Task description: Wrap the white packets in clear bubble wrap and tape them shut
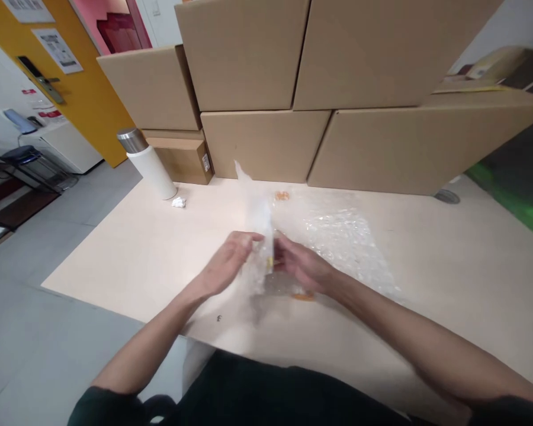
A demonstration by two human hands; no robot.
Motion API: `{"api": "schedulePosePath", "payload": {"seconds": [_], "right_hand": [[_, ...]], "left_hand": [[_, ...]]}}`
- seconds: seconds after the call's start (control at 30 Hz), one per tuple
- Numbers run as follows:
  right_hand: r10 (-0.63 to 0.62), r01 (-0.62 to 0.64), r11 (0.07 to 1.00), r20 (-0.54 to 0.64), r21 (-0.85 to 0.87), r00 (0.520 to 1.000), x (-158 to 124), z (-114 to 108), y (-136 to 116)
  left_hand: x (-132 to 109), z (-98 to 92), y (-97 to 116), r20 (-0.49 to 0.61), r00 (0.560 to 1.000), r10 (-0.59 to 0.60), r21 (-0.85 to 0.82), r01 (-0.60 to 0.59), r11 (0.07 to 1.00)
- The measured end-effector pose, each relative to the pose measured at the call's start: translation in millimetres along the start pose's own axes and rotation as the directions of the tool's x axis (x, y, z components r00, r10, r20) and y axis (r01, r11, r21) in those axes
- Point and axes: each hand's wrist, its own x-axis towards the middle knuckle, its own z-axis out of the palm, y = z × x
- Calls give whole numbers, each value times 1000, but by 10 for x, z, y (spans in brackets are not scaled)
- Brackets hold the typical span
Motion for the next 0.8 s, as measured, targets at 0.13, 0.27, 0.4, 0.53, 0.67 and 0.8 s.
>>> {"api": "schedulePosePath", "payload": {"seconds": [0.13,0.27,0.4,0.53,0.67,0.8], "right_hand": [[78,-89,993,-127,-82,989,-290,-266,-53],[-191,-61,790,-339,-610,921,-453,-510,-7],[-469,99,480,-159,-872,869,-375,-499,102],[-387,171,354,22,-920,922,-227,-356,156],[-339,136,443,-25,-886,940,-219,-319,79],[-233,66,702,-141,-709,962,-364,-388,-77]], "left_hand": [[205,325,-6,252,968,15,255,-81,964],[355,524,-79,291,956,-27,504,-129,854],[371,563,-158,303,953,24,533,-190,825],[268,413,-343,-125,992,13,423,41,905],[130,231,-379,-176,919,-352,-230,309,923],[74,286,-103,-129,963,-238,-425,163,890]]}}
